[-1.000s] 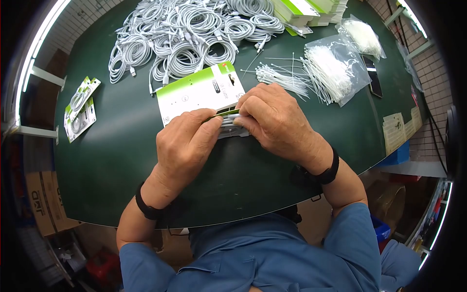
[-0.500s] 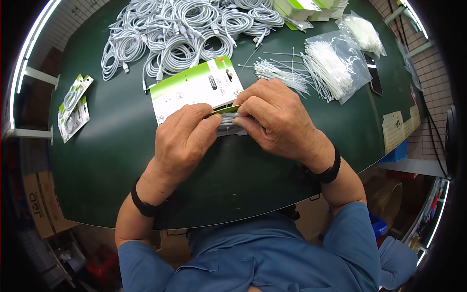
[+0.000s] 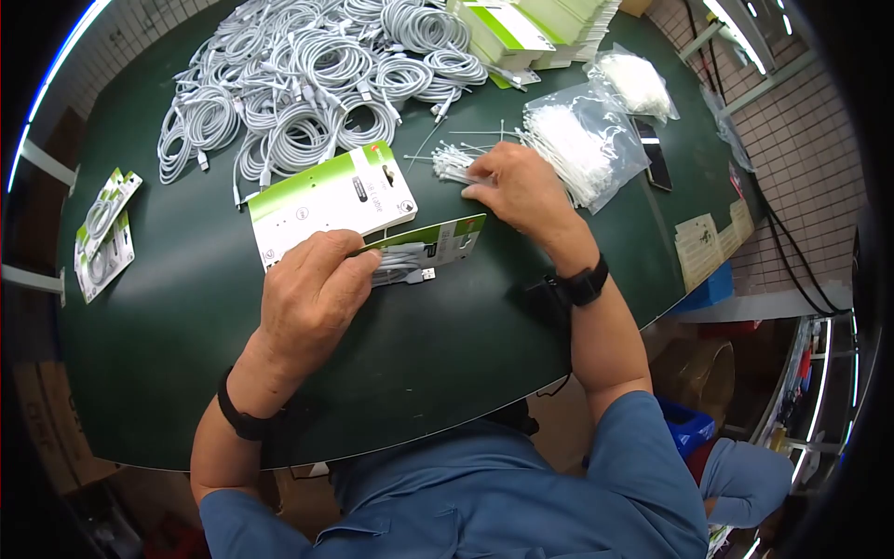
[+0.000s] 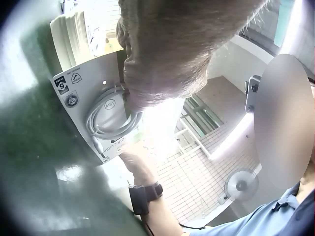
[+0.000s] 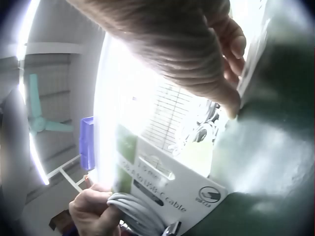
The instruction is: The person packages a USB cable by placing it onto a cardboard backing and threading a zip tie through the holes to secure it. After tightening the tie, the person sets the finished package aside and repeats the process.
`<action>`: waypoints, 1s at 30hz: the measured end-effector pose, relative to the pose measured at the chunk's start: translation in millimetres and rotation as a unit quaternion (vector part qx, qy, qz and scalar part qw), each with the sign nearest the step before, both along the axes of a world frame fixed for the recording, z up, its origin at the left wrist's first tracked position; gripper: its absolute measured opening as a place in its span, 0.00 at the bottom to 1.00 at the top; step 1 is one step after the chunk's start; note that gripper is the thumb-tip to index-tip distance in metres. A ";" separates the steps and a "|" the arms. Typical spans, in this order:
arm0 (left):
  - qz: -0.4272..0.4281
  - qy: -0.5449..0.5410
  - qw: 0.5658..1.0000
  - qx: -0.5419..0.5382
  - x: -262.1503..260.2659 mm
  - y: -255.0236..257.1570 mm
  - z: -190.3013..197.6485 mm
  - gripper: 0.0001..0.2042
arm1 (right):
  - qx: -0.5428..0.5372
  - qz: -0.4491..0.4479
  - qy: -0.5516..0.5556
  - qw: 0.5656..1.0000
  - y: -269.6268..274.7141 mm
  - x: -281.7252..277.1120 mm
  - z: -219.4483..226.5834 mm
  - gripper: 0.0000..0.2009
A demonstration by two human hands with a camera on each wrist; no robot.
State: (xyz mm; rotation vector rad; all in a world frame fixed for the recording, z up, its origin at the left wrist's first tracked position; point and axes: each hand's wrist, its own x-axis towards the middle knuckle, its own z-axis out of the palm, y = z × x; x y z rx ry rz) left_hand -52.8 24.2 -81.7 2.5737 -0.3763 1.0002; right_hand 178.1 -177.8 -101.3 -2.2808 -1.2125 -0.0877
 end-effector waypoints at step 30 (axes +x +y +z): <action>-0.048 0.029 0.998 -0.021 -6.3 -15.0 8.8 0.13 | 0.161 -0.017 -0.005 0.987 4.9 -12.7 22.7 0.04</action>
